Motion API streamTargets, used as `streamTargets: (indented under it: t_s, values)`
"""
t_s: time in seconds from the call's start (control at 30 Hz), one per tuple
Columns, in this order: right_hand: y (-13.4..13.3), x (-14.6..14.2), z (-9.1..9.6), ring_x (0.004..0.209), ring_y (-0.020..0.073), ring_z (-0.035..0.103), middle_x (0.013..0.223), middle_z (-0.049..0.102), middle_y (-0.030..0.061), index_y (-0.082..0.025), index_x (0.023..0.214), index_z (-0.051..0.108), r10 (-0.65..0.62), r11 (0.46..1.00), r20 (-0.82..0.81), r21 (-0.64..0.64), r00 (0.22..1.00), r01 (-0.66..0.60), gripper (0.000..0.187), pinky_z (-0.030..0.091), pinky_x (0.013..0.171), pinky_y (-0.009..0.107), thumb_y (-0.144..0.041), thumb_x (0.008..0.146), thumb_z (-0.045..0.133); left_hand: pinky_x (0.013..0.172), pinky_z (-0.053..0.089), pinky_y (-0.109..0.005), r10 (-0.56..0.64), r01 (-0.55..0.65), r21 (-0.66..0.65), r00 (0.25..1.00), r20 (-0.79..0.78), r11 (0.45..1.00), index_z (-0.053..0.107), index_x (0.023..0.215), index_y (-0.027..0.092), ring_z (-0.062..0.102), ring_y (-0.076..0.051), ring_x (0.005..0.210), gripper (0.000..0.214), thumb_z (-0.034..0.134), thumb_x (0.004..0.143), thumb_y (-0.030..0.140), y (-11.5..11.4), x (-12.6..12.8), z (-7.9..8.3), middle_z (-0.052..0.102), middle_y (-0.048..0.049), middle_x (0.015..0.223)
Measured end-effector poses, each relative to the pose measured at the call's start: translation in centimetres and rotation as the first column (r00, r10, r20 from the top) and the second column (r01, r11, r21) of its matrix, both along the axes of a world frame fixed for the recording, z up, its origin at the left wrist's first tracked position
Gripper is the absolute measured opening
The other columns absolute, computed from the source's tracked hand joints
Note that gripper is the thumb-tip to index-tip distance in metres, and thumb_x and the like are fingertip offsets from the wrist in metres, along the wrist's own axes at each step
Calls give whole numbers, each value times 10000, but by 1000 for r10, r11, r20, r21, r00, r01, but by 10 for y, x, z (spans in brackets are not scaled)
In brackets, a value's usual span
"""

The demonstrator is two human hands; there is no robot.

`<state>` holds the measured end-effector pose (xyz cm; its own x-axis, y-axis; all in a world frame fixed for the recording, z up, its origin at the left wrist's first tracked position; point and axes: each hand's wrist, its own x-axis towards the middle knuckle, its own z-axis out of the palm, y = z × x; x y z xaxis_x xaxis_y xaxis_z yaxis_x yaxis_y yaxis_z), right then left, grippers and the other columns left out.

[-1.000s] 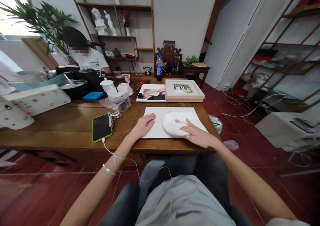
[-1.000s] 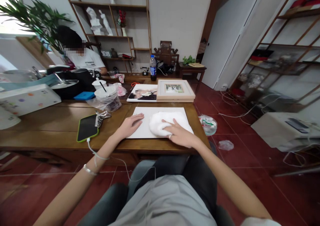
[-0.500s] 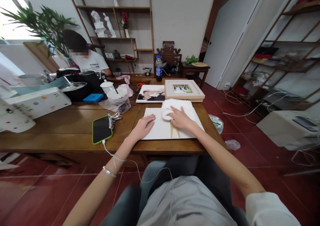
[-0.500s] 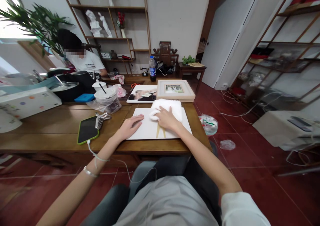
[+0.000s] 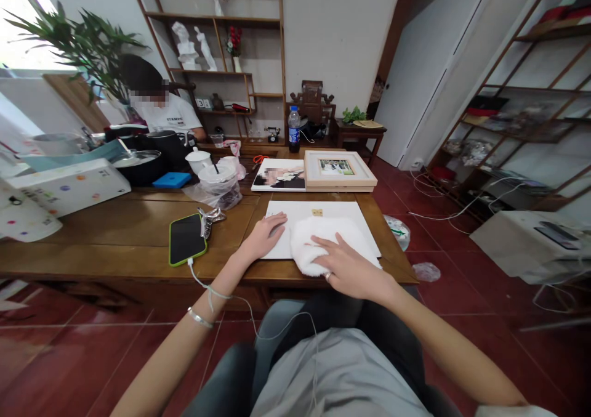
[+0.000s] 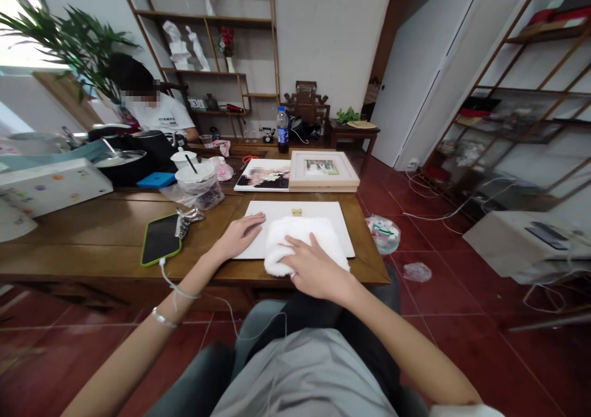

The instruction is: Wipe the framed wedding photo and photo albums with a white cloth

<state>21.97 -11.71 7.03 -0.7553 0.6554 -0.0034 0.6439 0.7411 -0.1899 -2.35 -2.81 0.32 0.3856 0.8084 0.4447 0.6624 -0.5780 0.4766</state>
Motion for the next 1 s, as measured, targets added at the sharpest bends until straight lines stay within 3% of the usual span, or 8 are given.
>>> streamTargets:
  t_s: [0.27, 0.4, 0.53, 0.67, 0.8, 0.9, 1.0]
  values:
    - [81, -27, -10, 1366, 262, 164, 1384, 391, 163, -194, 1251, 476, -248, 967, 10, 56, 969, 247, 508, 170, 1000, 655, -99, 760, 383, 1052, 341, -393, -22, 22, -17, 999, 28, 1000, 596, 1142, 132, 482, -229, 1205, 388, 409, 888, 359, 1, -1, 0, 575, -118, 1229]
    - [106, -43, -10, 1346, 310, 184, 1378, 407, 148, -198, 1239, 493, -300, 946, 13, 134, 954, 295, 475, 166, 963, 698, -124, 780, 396, 1041, 349, -408, 7, -6, -30, 1000, 31, 1000, 549, 1200, 133, 492, -236, 1193, 424, 354, 910, 373, 0, 0, 2, 552, -117, 1258]
    - [94, -53, -13, 1332, 331, 212, 1386, 400, 165, -164, 1200, 536, -225, 955, 10, 200, 974, 218, 437, 139, 982, 683, -137, 774, 440, 1064, 323, -390, 26, -27, 11, 996, 81, 1000, 478, 1266, 91, 439, -227, 1242, 486, 283, 929, 384, 0, -1, 1, 493, -139, 1316]
    - [57, -52, -13, 1340, 268, 237, 1334, 466, 168, -164, 1097, 597, 39, 984, -10, 173, 999, -37, 380, 134, 1033, 612, -103, 745, 468, 1095, 270, -384, 33, -36, 21, 993, 116, 999, 415, 1316, 75, 352, -213, 1302, 532, 243, 937, 405, 0, 0, 1, 411, -133, 1383]
    - [31, -36, -9, 1320, 209, 301, 1229, 565, 150, -168, 987, 636, 247, 966, -66, 101, 967, -240, 338, 124, 1081, 516, -58, 703, 487, 1084, 288, -365, 42, -41, -14, 992, 121, 999, 486, 1259, 62, 394, -217, 1275, 555, 228, 937, 432, -3, 1, 5, 458, -144, 1342]
    - [30, -20, -3, 1200, 195, 465, 1172, 614, 86, -196, 866, 659, 250, 968, -130, 28, 959, -249, 316, 146, 1099, 438, -23, 668, 483, 1040, 351, -329, 31, -26, -55, 996, 85, 998, 575, 1167, 120, 484, -206, 1204, 511, 217, 946, 410, -4, 1, 6, 554, -109, 1255]
    - [35, -5, 1, 934, 178, 608, 869, 698, 12, -211, 741, 655, 187, 981, -170, -22, 967, -194, 299, 222, 1077, 366, -6, 635, 464, 1013, 376, -297, 11, -8, -47, 999, 52, 999, 611, 1118, 189, 524, -192, 1162, 429, 269, 940, 375, -3, 1, 6, 591, -50, 1219]
